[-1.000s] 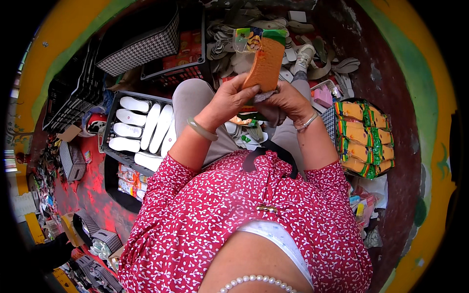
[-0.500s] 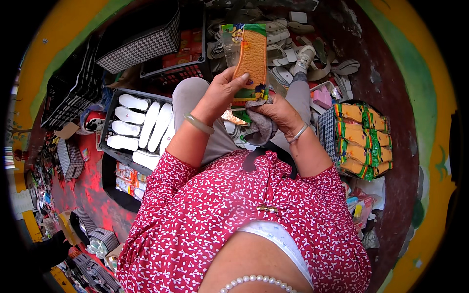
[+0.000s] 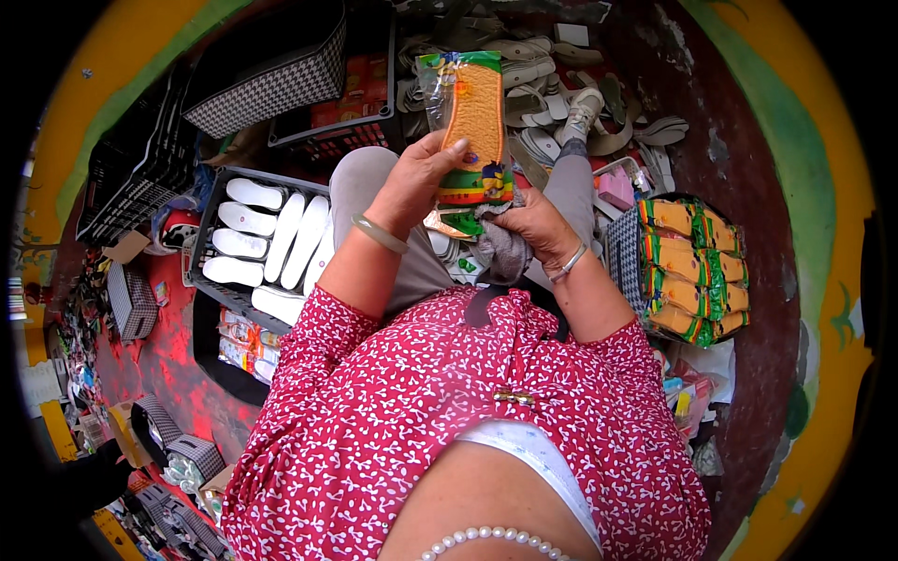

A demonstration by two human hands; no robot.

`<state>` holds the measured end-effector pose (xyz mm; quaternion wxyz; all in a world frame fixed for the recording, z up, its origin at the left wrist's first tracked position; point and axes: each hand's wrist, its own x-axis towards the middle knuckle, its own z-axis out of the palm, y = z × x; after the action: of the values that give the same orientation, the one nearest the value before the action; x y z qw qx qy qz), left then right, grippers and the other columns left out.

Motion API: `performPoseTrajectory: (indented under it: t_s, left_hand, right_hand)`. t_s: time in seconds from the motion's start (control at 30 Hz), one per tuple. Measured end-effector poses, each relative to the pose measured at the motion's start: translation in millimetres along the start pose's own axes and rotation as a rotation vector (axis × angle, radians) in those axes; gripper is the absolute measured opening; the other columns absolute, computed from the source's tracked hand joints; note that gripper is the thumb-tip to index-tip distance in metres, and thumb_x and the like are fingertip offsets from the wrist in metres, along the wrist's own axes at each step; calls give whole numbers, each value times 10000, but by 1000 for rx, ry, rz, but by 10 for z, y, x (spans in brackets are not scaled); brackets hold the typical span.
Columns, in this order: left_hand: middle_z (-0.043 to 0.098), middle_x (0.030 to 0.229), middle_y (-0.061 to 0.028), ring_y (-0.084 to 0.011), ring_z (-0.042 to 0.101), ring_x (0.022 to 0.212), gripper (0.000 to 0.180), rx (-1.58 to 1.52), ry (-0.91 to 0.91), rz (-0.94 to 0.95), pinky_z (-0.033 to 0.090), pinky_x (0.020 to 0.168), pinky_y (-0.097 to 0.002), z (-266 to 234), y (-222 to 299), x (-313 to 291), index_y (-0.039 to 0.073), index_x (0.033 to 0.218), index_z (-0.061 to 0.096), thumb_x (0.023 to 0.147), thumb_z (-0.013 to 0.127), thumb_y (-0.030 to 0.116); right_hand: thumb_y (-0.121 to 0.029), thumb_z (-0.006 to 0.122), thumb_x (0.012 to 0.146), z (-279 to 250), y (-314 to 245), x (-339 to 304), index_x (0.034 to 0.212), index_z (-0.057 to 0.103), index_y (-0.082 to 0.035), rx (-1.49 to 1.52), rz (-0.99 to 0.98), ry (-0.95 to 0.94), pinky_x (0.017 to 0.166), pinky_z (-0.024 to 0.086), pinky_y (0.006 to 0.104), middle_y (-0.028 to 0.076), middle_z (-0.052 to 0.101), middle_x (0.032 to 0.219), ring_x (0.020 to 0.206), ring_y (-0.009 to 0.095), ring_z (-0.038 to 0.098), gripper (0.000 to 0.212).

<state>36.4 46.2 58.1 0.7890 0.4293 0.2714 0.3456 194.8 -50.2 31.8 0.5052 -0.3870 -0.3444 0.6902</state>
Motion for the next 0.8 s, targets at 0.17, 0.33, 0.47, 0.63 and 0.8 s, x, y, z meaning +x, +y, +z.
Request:
performPoseTrajectory:
  t_s: [0.17,0.33,0.47,0.63,0.8]
  left_hand:
    - [607,912,-53,-136,606,820,254,-109,22,-13,525,748,-285,-27,7,-4,-12,1087,550,904,544,165]
    - [619,919,-42,-119,606,807,213,-133,77,58,512,765,-274,-94,113,-10,9,1055,558,903,546,158]
    - [621,946,-44,-122,610,834,217,-45,67,80,506,765,-266,-111,264,-29,16,1074,554,910,536,157]
    - [606,970,-27,-81,581,867,298,282,-20,70,487,778,-227,4,115,-13,-6,1158,514,922,525,176]
    - [604,960,-34,-87,573,865,292,234,-42,62,475,776,-233,135,18,3,-14,1135,522,924,523,188]
  right_hand:
    - [-59,658,786,-25,25,-2,1034,630,4,-4,37,36,727,477,228,36,645,944,815,96,606,258]
    - [-92,667,789,-287,-92,-66,1016,633,6,-152,186,-39,709,481,229,40,647,923,785,101,605,250]
    - [-143,691,784,-621,-202,-111,1069,605,-12,52,97,38,746,484,250,45,645,945,798,116,608,325]
    - [-133,724,747,-315,-423,-19,1106,584,-10,-83,-14,-22,777,468,245,31,629,982,859,114,592,404]
    - [-47,710,731,-112,-237,142,1076,594,-4,-113,-29,28,784,474,243,36,636,978,859,111,601,367]
